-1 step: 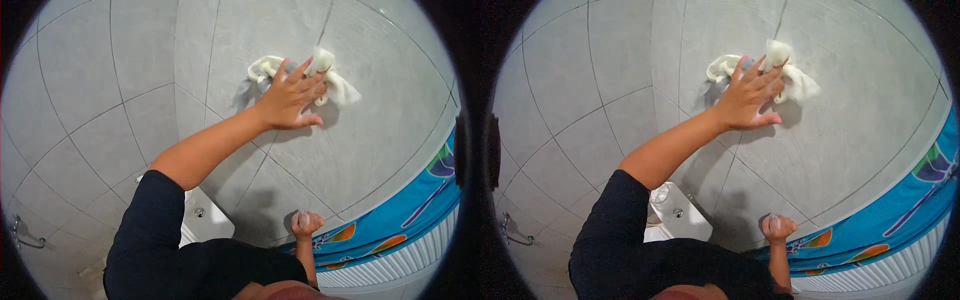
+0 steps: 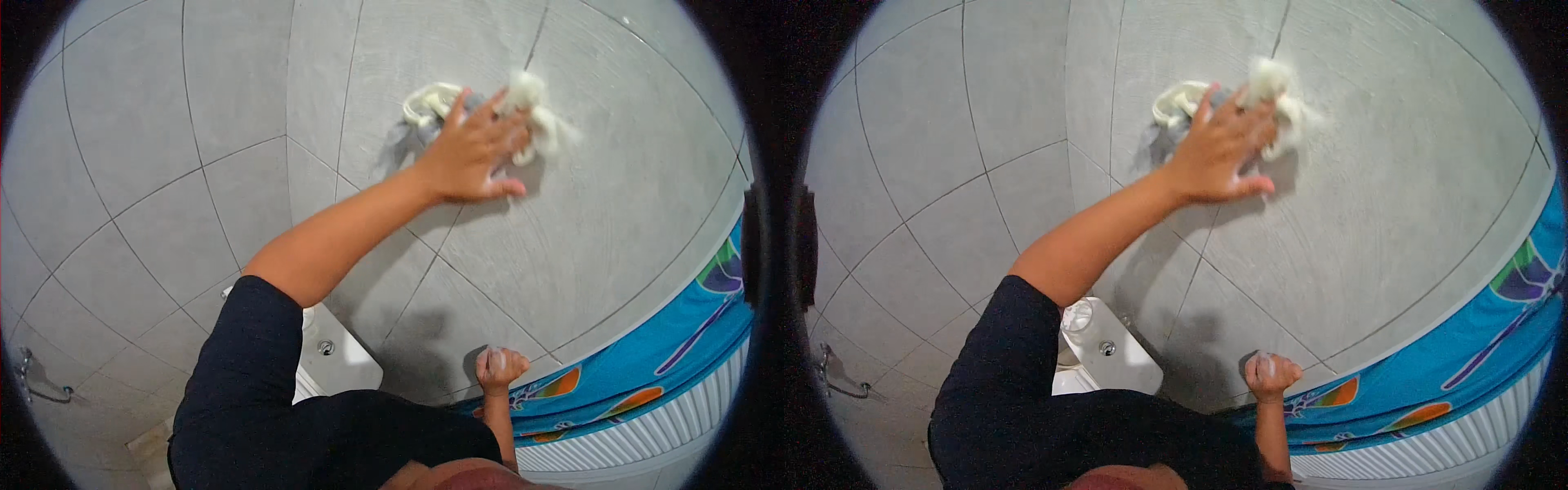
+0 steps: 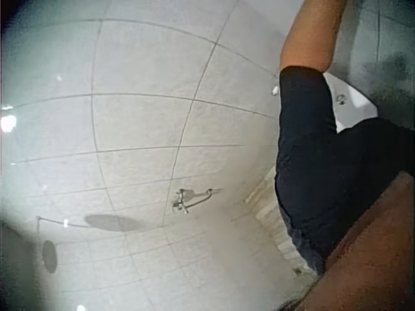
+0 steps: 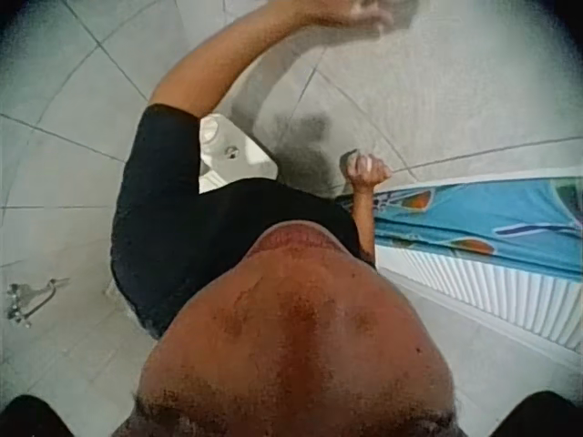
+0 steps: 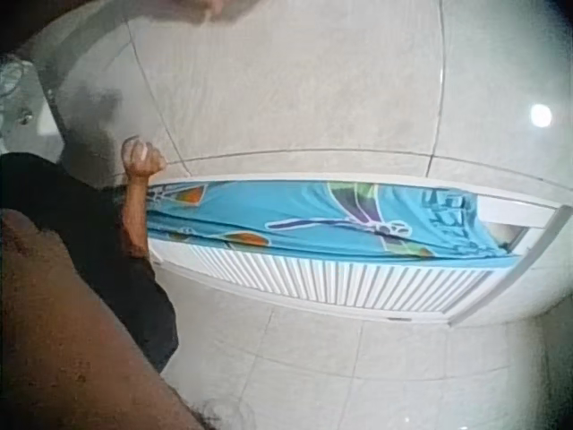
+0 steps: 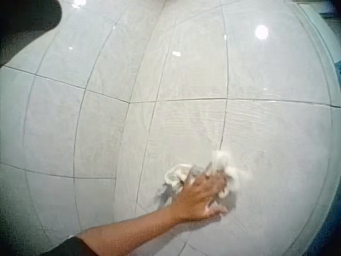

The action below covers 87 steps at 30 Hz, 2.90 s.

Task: The person wets a white cloth under a sink faucet and then uses it to wipe the tiled walls of a bathroom. They repeatedly dip the cloth into a glass jar of water held in their other hand to keep it wet while scrubbing the wall surface.

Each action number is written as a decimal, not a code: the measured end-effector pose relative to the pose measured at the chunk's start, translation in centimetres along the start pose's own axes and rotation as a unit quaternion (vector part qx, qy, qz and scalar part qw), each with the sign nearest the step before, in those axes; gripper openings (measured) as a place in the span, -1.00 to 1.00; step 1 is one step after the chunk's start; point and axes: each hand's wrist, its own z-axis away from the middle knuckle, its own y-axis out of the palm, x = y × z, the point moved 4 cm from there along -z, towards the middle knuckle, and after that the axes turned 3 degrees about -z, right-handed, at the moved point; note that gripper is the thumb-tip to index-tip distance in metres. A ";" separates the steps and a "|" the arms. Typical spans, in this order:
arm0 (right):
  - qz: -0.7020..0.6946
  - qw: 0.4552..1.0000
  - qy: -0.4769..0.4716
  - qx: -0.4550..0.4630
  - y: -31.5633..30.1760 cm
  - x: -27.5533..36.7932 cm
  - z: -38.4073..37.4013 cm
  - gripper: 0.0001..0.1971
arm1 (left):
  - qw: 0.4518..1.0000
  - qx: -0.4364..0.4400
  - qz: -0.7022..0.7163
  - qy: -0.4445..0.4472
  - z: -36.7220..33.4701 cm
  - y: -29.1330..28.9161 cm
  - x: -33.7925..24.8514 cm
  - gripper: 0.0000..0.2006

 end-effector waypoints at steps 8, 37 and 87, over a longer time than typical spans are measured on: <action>0.009 1.000 -0.013 -0.008 0.8 0.2 -0.2 -0.89 | 0.949 -0.133 -0.024 -0.285 2.2 -1.9 17.9 -0.38; 0.108 0.993 -0.018 0.041 0.8 0.7 -0.1 -0.91 | 0.947 0.062 0.049 -0.312 -4.2 -3.2 34.4 -0.55; 0.089 0.995 -0.033 0.009 1.3 0.6 -0.2 -0.88 | 0.833 -0.112 0.004 -0.542 22.2 3.1 26.1 -0.52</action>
